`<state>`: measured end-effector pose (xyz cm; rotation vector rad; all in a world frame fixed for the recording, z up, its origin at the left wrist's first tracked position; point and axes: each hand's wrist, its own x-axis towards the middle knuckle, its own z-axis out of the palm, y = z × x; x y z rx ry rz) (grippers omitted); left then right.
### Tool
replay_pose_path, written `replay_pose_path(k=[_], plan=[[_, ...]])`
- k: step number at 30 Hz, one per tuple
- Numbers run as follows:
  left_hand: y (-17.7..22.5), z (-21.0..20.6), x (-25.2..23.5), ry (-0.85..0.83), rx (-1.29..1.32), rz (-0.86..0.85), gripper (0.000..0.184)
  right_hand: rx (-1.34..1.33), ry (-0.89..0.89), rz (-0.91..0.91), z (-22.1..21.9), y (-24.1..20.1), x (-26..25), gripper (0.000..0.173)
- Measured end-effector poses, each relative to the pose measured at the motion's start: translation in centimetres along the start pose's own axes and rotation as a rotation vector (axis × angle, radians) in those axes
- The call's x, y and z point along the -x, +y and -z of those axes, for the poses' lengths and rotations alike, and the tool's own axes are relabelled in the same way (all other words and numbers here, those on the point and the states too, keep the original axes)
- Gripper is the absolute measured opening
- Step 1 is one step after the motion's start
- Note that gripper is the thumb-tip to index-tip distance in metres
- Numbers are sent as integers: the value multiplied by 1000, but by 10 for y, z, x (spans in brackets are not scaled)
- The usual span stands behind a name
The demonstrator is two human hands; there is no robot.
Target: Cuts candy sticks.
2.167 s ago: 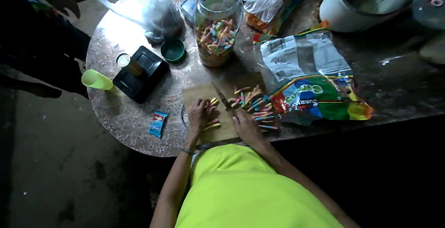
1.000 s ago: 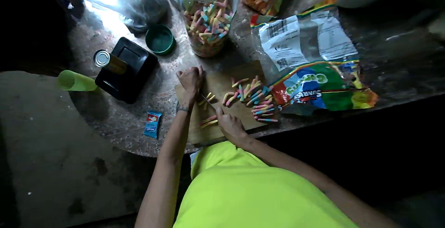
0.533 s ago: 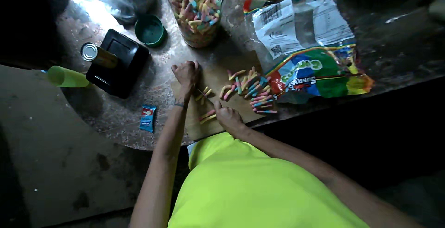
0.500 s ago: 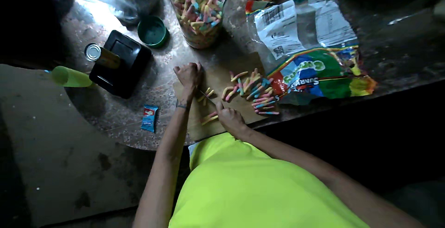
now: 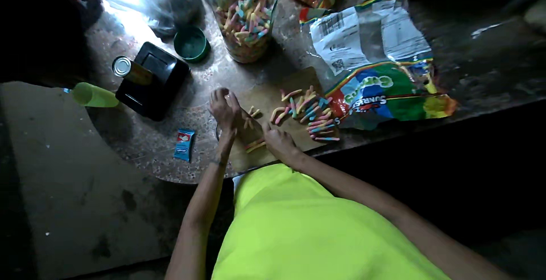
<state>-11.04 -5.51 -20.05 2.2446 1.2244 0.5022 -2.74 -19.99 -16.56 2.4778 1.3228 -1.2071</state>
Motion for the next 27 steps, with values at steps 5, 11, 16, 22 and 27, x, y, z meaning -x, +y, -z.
replay_pose_path(k=[5, 11, 16, 22, 27], plan=[[-9, -19, 71, -99, 75, -11, 42, -14, 2, 5, -4, -1, -5, 45], [-14, -33, 66, -22, 28, -75, 25, -4, 20, 24, -6, 9, -9, 39], [-19, -34, 58, 6, 91, -36, 27, -109, -25, 137, 6, 37, -5, 44], [-14, -39, 41, -144, 21, -183, 40, -364, 316, 173, 3, 59, 1, 37], [-20, -16, 42, -202, -70, -107, 27, -379, 297, 94, -1, 70, 3, 37]])
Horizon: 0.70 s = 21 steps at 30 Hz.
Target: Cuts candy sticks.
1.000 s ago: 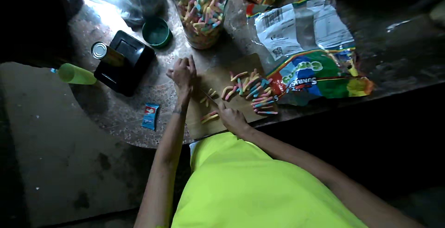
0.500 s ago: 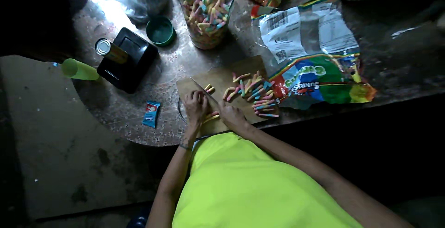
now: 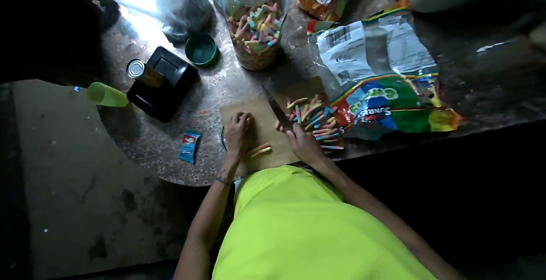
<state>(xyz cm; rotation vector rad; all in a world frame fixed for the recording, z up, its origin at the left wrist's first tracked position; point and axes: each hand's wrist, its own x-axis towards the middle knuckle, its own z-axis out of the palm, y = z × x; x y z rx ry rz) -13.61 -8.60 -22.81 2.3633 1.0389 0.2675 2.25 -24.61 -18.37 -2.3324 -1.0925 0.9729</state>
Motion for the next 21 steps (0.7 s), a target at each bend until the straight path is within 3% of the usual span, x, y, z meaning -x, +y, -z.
replay_pose_path(k=[6, 10, 14, 21], plan=[[-22, 5, 53, 167, 29, -106, 36, -14, 29, 13, -5, 6, 2, 38], [-9, -9, 84, 115, -15, -226, 28, -4, 55, 21, -4, 5, 3, 37], [18, -25, 64, 125, 37, -157, 22, 2, 80, 35, -5, 4, 4, 37], [29, -32, 15, 50, 20, 43, 31, 13, 51, 40, -8, -5, 12, 37]])
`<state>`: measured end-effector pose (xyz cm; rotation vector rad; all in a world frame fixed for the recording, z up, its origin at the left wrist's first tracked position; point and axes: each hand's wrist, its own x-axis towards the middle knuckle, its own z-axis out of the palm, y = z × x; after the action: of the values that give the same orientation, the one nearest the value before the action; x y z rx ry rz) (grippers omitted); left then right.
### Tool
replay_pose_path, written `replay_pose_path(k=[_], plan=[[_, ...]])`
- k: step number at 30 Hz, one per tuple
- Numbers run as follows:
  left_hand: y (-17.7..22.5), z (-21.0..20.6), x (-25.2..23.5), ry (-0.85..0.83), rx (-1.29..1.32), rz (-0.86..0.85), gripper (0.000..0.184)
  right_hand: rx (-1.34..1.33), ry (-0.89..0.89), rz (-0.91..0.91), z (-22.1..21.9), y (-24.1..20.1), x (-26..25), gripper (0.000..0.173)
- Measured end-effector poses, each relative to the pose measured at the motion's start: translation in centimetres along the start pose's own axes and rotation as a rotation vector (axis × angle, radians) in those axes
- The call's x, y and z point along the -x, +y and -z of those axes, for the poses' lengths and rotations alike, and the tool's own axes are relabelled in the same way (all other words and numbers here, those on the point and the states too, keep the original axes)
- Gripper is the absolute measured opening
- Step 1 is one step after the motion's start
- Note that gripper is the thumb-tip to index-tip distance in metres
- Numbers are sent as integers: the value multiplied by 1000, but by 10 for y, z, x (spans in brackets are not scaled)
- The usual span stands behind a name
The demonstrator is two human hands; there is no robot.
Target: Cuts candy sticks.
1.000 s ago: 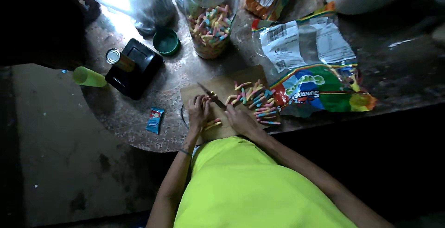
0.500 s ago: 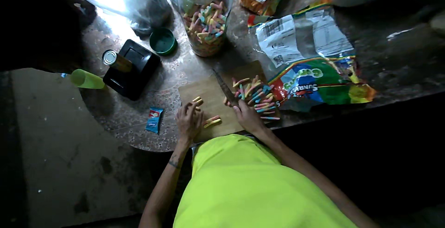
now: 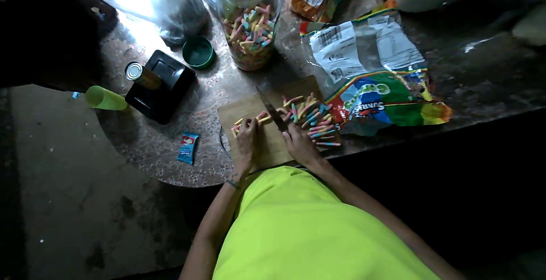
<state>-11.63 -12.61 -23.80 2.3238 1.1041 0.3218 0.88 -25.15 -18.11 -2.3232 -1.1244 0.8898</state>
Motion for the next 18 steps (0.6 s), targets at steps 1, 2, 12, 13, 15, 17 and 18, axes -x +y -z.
replay_pose_path(k=[1, 2, 12, 13, 15, 17, 18], plan=[[2, 4, -1, -9, 14, 12, 31, 25, -19, -11, -1, -3, 1, 37], [4, 10, -1, -12, 49, 20, 31, 60, -48, -30, -1, -6, 2, 38], [-16, 76, -19, 82, 179, 185, 29, 244, -223, -121, -6, -34, 6, 43], [-15, 78, -29, 79, 157, 166, 30, 251, -232, -132, -7, -35, 6, 43], [-18, 73, -56, 92, 136, 69, 32, 260, -256, -150, -7, -36, 4, 42], [-13, 64, -84, 66, 106, 26, 36, 275, -286, -169, -6, -38, 2, 41], [-5, 57, -102, 68, 98, 40, 38, 291, -296, -173, -5, -40, 1, 40]])
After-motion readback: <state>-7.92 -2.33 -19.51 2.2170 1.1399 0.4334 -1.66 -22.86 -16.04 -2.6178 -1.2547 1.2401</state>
